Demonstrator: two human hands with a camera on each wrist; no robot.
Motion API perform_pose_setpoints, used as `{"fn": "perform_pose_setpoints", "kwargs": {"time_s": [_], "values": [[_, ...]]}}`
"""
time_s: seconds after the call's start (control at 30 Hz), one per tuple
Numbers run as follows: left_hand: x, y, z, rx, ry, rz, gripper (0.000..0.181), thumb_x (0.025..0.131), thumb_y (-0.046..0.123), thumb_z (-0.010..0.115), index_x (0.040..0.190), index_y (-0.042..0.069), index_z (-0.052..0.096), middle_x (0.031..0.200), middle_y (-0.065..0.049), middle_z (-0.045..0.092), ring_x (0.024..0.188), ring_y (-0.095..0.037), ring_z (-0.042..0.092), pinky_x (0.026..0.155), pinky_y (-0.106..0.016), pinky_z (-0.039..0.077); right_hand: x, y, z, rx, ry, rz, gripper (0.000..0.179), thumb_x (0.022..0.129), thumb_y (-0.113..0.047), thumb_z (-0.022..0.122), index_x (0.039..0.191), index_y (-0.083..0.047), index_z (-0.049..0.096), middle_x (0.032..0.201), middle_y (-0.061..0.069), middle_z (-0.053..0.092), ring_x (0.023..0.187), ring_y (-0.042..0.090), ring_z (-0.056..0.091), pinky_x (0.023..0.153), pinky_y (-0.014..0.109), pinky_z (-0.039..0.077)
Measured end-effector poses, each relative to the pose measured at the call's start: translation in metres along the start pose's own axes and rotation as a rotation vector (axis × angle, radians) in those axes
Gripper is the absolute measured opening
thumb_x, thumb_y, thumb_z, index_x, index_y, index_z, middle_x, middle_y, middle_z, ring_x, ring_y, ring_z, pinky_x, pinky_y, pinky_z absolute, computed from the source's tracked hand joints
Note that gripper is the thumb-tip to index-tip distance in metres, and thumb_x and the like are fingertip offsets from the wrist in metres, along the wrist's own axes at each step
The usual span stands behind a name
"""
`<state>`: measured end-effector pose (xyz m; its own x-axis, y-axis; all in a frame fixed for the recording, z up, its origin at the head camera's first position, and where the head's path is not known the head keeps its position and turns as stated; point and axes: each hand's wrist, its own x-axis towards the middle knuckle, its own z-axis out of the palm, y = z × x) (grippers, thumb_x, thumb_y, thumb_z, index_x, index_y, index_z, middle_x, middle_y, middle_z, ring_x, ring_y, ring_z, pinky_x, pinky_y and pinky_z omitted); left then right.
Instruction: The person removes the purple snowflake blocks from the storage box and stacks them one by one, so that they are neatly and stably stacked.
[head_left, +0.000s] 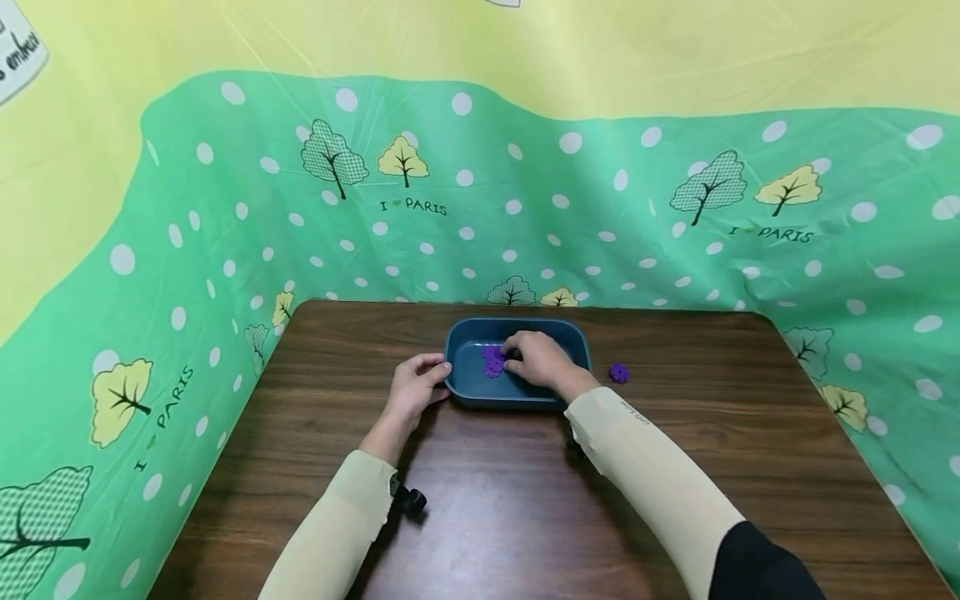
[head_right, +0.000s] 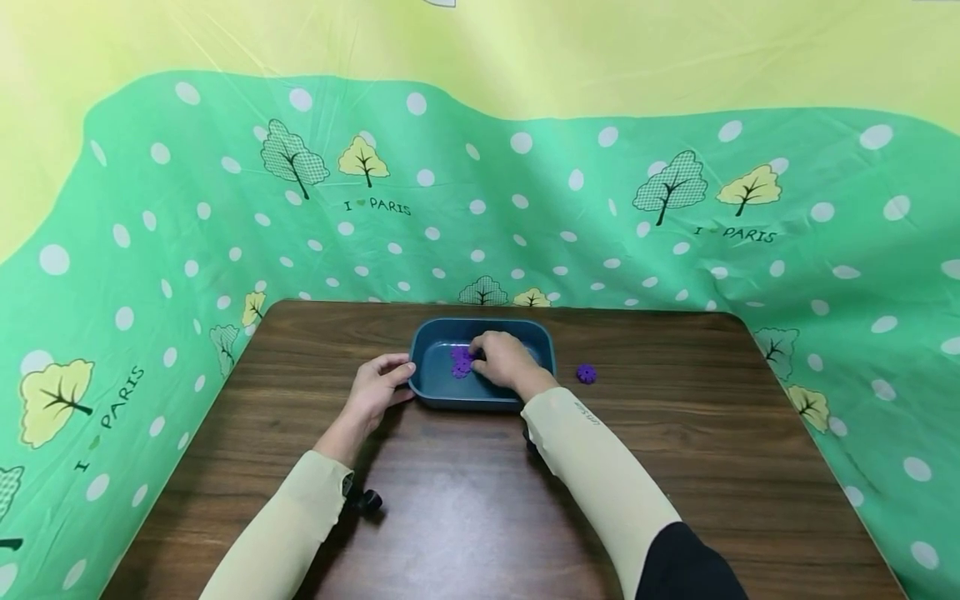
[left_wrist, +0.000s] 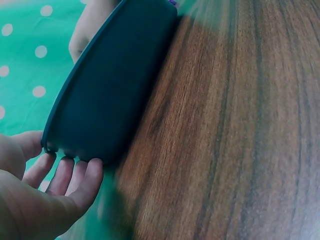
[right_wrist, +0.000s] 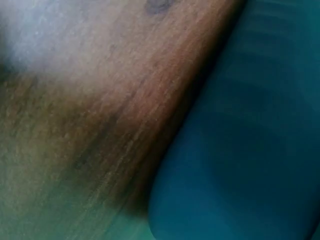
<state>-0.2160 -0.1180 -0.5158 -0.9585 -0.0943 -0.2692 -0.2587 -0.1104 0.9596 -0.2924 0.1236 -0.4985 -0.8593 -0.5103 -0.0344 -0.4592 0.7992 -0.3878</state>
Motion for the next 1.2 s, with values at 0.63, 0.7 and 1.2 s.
{"fn": "perform_pose_setpoints", "kwargs": {"time_s": [0.63,0.7,1.2], "values": [[-0.0039,0.0035,0.0018,0.010,0.006,0.029,0.034,0.097,0.008,0.071,0.129,-0.002,0.065,0.105,-0.008,0.067,0.093,-0.018,0.066,0.088,-0.050,0.062,0.0026,-0.0040,0.0043,-0.152,0.021,-0.023,0.018,0.096,-0.016,0.073,0.113,-0.012,0.078,0.126,0.006,0.070,0.117,0.027,0.066,0.101,0.046,0.055],[-0.0037,0.0034,0.0015,0.009,0.005,0.027,0.034,0.097,0.008,0.071,0.130,-0.002,0.065,0.105,-0.008,0.066,0.093,-0.018,0.066,0.089,-0.051,0.062,0.0034,-0.0045,0.0040,-0.135,0.019,-0.017,0.018,0.095,-0.015,0.073,0.113,-0.012,0.078,0.122,0.006,0.072,0.114,0.027,0.067,0.099,0.047,0.056],[-0.0046,0.0040,0.0012,0.005,-0.006,0.016,0.035,0.097,0.009,0.071,0.130,-0.003,0.065,0.104,-0.008,0.066,0.088,-0.014,0.066,0.087,-0.047,0.063,0.0048,-0.0068,0.0018,-0.118,-0.014,0.019,0.024,0.096,-0.016,0.073,0.119,-0.014,0.077,0.123,0.006,0.072,0.114,0.028,0.067,0.099,0.046,0.056]]}}
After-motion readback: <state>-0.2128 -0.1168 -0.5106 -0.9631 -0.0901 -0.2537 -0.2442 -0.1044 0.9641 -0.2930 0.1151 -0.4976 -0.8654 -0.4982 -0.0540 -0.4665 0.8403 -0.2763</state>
